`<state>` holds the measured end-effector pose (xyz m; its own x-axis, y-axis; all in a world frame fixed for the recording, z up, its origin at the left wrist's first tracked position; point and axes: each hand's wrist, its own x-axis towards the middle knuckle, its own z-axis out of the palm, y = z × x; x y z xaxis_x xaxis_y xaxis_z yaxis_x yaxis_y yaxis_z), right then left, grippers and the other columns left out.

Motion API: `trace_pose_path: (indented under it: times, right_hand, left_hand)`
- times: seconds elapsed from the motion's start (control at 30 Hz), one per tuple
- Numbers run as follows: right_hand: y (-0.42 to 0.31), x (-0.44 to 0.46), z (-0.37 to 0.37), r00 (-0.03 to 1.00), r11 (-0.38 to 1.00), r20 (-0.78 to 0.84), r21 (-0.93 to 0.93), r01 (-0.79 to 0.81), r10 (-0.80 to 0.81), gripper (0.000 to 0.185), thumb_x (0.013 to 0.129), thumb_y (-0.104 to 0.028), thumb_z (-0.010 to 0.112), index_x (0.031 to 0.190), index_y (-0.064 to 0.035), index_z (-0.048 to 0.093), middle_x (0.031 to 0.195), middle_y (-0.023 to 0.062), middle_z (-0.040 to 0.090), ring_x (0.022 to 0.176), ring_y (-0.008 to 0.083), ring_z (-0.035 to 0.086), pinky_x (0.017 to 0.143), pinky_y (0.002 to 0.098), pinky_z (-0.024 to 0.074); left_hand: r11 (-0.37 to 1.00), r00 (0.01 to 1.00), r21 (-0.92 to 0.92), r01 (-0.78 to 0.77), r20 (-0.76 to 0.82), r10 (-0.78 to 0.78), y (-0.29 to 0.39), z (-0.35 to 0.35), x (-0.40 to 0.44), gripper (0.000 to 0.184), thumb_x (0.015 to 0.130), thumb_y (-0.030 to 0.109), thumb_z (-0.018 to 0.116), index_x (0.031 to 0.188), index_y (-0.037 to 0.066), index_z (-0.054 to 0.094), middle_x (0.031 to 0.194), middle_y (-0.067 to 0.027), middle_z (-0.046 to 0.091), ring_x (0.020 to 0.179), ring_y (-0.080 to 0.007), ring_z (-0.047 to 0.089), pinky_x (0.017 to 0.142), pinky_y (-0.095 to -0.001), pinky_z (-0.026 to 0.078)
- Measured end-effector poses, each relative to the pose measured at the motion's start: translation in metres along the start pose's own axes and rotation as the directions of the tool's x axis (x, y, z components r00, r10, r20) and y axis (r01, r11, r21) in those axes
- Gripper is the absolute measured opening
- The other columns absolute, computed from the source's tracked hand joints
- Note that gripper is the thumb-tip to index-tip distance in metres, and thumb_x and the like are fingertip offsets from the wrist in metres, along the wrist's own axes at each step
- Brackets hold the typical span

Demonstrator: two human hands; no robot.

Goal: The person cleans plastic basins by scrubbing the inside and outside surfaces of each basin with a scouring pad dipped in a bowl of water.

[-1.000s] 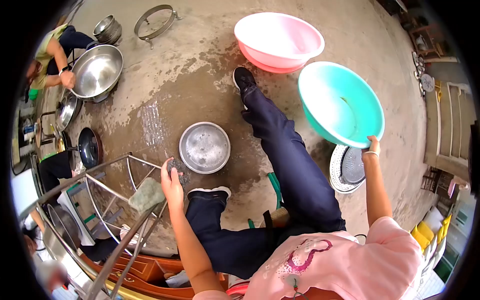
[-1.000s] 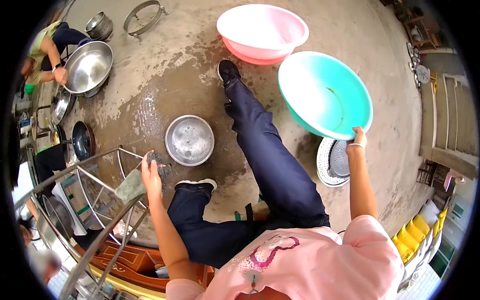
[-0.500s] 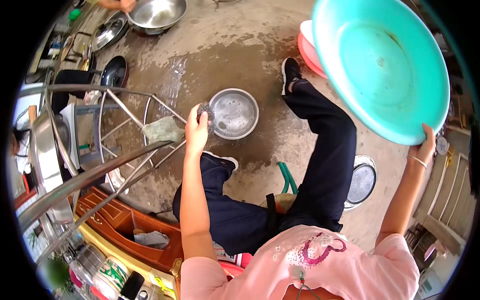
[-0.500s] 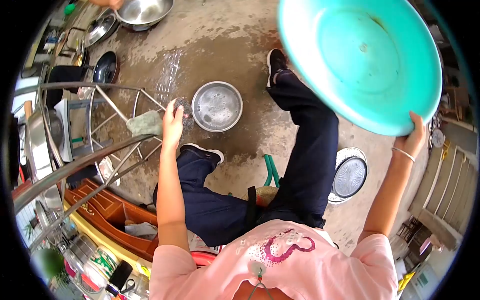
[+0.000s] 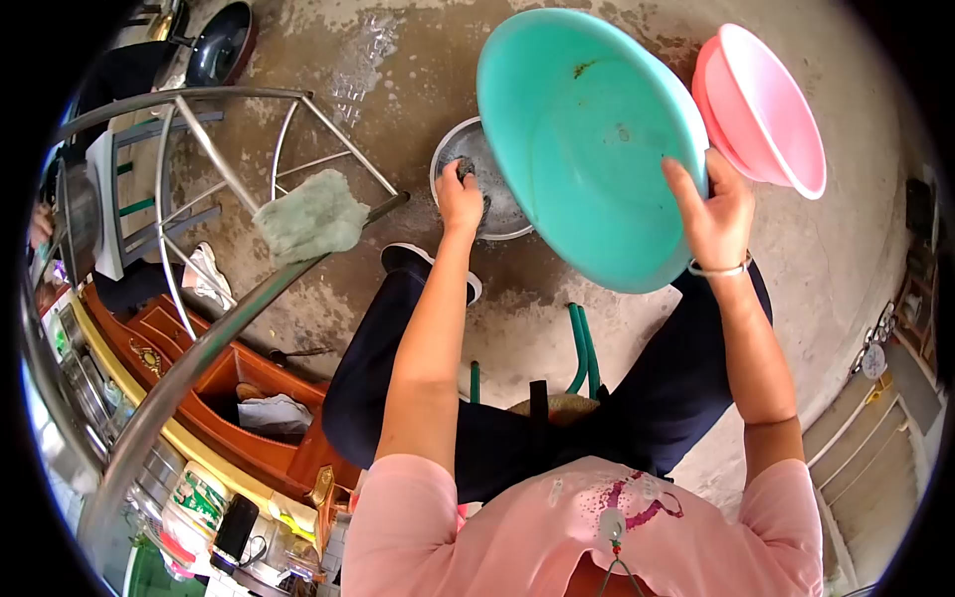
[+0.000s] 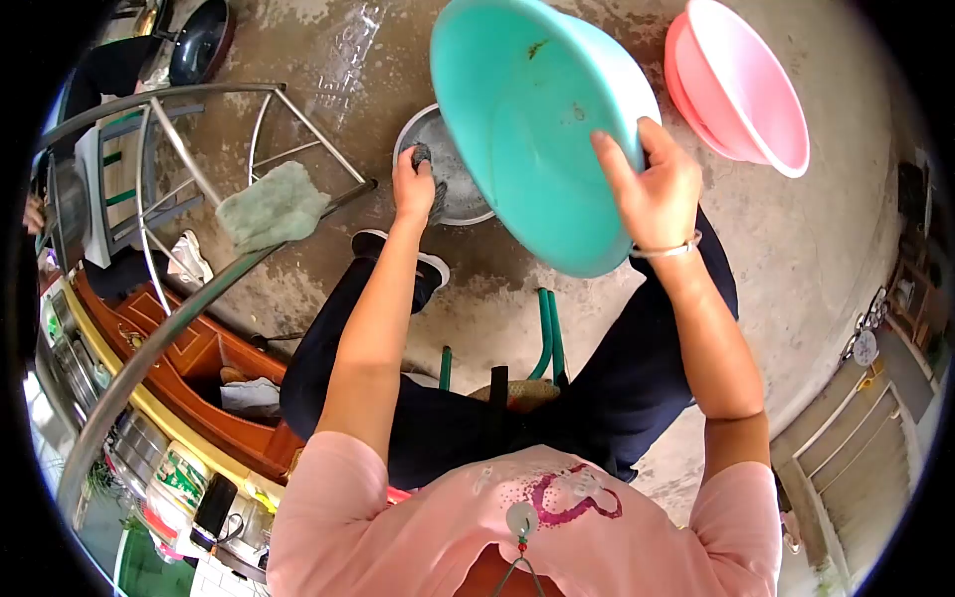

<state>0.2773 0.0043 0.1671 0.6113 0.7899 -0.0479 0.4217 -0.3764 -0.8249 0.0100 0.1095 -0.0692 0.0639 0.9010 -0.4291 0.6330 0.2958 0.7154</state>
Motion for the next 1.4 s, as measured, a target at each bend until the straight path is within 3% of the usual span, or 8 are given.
trace_pose_path:
  times: [0.37, 0.5, 0.63, 0.83, 0.93, 1.17, 1.2, 1.4]
  right_hand:
    - [-0.032, -0.002, 0.040, 0.978, 0.943, 0.095, -0.264, 0.203, -0.184, 0.031, 0.083, -0.011, 0.070, 0.068, -0.0018, 0.045, 0.055, 0.0116, 0.041, 0.045, 0.0191, 0.037, 0.044, 0.0306, 0.0336]
    - [-0.037, -0.004, 0.045, 0.977, 0.945, 0.144, -0.266, 0.190, -0.157, 0.031, 0.083, -0.012, 0.071, 0.068, -0.0012, 0.046, 0.055, 0.0110, 0.041, 0.045, 0.0189, 0.036, 0.044, 0.0295, 0.0334]
    - [-0.035, -0.002, 0.047, 0.977, 0.961, 0.146, -0.204, 0.184, -0.156, 0.030, 0.085, -0.012, 0.069, 0.069, -0.0012, 0.047, 0.055, 0.0089, 0.039, 0.047, 0.0139, 0.036, 0.045, 0.0284, 0.0339]
    - [-0.012, -0.012, 0.063, 0.970, 0.971, 0.207, -0.174, 0.163, -0.126, 0.030, 0.086, -0.015, 0.068, 0.070, -0.0009, 0.048, 0.058, 0.0102, 0.044, 0.050, 0.0131, 0.038, 0.047, 0.0289, 0.0359]
    - [-0.004, -0.016, 0.073, 0.982, 0.992, 0.190, -0.118, 0.040, -0.017, 0.028, 0.088, -0.016, 0.067, 0.072, -0.0009, 0.049, 0.058, 0.0065, 0.044, 0.053, 0.0098, 0.039, 0.049, 0.0273, 0.0368]
    - [-0.003, -0.004, 0.078, 0.987, 1.000, 0.159, -0.028, -0.007, 0.011, 0.029, 0.091, -0.017, 0.064, 0.072, -0.0022, 0.049, 0.060, -0.0011, 0.039, 0.058, 0.0054, 0.035, 0.051, 0.0230, 0.0327]
    - [-0.005, -0.002, 0.079, 0.987, 0.996, 0.159, -0.085, 0.014, 0.000, 0.029, 0.091, -0.017, 0.064, 0.072, -0.0022, 0.049, 0.060, 0.0002, 0.039, 0.058, 0.0055, 0.035, 0.051, 0.0234, 0.0331]
    - [-0.002, -0.003, 0.080, 0.988, 0.964, 0.150, -0.257, 0.072, -0.034, 0.028, 0.091, -0.017, 0.064, 0.072, -0.0022, 0.049, 0.057, 0.0074, 0.041, 0.051, 0.0097, 0.038, 0.047, 0.0278, 0.0362]
  left_hand:
    - [0.641, 0.865, 0.640, -0.423, 0.497, 0.075, -0.067, 0.066, 0.007, 0.044, 0.080, 0.011, 0.059, 0.123, 0.016, 0.053, 0.135, -0.0149, 0.038, 0.123, -0.0338, 0.041, 0.092, -0.0447, 0.047]
    - [0.997, 0.998, 0.054, -0.055, -0.034, 0.057, -0.078, 0.062, 0.028, 0.018, 0.081, 0.001, 0.052, 0.092, 0.005, 0.065, 0.093, -0.0163, 0.063, 0.089, -0.0348, 0.061, 0.083, -0.0403, 0.048]
    - [0.945, 0.939, -0.192, -0.263, -0.276, 0.205, -0.017, 0.039, 0.009, 0.018, 0.080, -0.002, 0.049, 0.092, 0.001, 0.062, 0.092, -0.0145, 0.063, 0.088, -0.0314, 0.060, 0.081, -0.0375, 0.048]
    - [0.753, 0.794, 0.279, -0.596, 0.067, 0.604, 0.018, 0.063, 0.016, 0.028, 0.074, -0.004, 0.058, 0.099, 0.009, 0.064, 0.112, -0.0110, 0.056, 0.111, -0.0338, 0.049, 0.091, -0.0421, 0.045]
    - [0.858, 0.920, 0.335, -0.388, 0.202, 0.337, -0.012, 0.091, -0.007, 0.026, 0.072, -0.003, 0.061, 0.095, 0.009, 0.064, 0.109, -0.0116, 0.056, 0.112, -0.0344, 0.048, 0.091, -0.0419, 0.044]
    - [0.897, 0.897, -0.441, -0.002, 0.396, 0.196, 0.019, 0.110, -0.086, 0.027, 0.070, -0.001, 0.065, 0.096, 0.007, 0.061, 0.099, -0.0146, 0.058, 0.099, -0.0343, 0.054, 0.088, -0.0400, 0.044]
    - [0.781, 0.818, -0.548, -0.301, 0.272, 0.507, 0.065, 0.102, -0.107, 0.032, 0.071, 0.002, 0.066, 0.103, 0.006, 0.060, 0.103, -0.0166, 0.055, 0.104, -0.0354, 0.051, 0.093, -0.0415, 0.040]
    - [0.746, 0.816, -0.346, -0.569, -0.127, 0.564, 0.140, 0.103, -0.031, 0.035, 0.073, -0.002, 0.060, 0.107, 0.006, 0.059, 0.110, -0.0184, 0.054, 0.108, -0.0383, 0.049, 0.095, -0.0462, 0.038]
